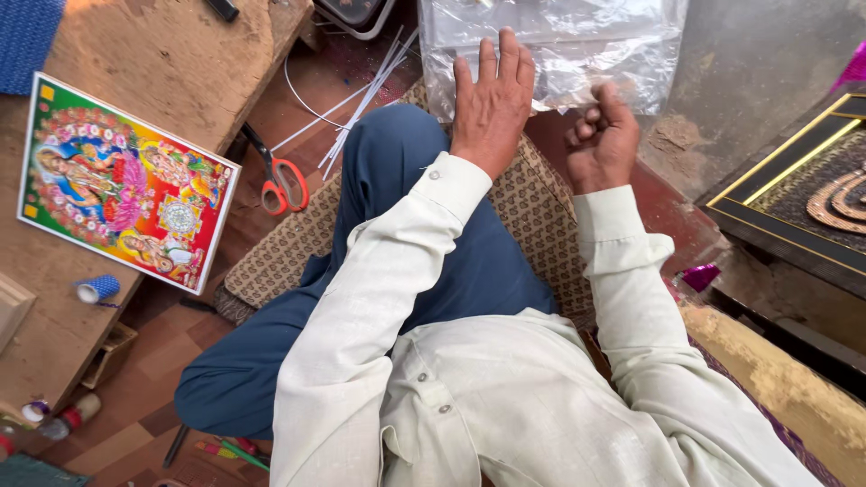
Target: The person sits on the floor and decorates printed images by applying blue patterned tape to the edges. They use scissors to trim the tape and a knife to smooth it, handling multiple prints one at a time.
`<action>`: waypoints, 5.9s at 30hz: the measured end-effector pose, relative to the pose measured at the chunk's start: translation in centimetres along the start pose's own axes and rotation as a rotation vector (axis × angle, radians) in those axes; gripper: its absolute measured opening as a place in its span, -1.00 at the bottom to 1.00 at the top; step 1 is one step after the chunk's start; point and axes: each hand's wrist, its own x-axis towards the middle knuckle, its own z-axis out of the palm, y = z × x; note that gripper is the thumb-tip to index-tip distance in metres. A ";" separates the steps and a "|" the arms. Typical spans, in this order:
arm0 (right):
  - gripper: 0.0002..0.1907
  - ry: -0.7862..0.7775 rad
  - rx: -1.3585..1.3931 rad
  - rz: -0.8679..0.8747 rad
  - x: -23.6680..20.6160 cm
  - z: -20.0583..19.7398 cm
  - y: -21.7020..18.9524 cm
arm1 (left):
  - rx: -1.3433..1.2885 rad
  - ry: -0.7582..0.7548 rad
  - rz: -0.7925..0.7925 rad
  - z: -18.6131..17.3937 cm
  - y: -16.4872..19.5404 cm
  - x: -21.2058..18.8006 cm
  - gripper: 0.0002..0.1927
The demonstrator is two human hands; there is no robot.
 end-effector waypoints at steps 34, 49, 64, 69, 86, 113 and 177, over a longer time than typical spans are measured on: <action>-0.70 0.005 -2.134 -1.286 11.1 13.4 -0.6 | -0.235 0.696 0.372 -4.9 -0.8 2.4 -0.88; -0.67 -0.057 -2.145 -1.269 11.5 13.9 -1.2 | -0.302 0.717 0.335 -4.3 -0.7 2.5 -0.74; -0.79 -0.370 -1.305 -1.415 -2.7 5.8 4.6 | -0.538 0.648 0.264 -2.9 -0.1 2.9 -0.56; -0.85 -0.588 -1.251 -1.113 -13.5 8.0 0.4 | -0.809 0.808 -0.107 -7.0 0.0 -3.5 -0.57; -0.64 -1.771 -1.206 -1.122 -32.6 15.9 9.5 | -0.997 0.429 -0.391 -13.4 -15.3 -27.2 -0.66; -0.80 -1.128 -1.062 -0.185 -13.6 31.6 31.6 | -0.036 0.763 -1.316 -7.8 -38.5 -34.8 -0.08; -0.61 -1.339 -1.352 -0.547 -11.5 27.8 29.7 | -0.369 0.415 -1.154 -6.2 -29.2 -39.4 -0.41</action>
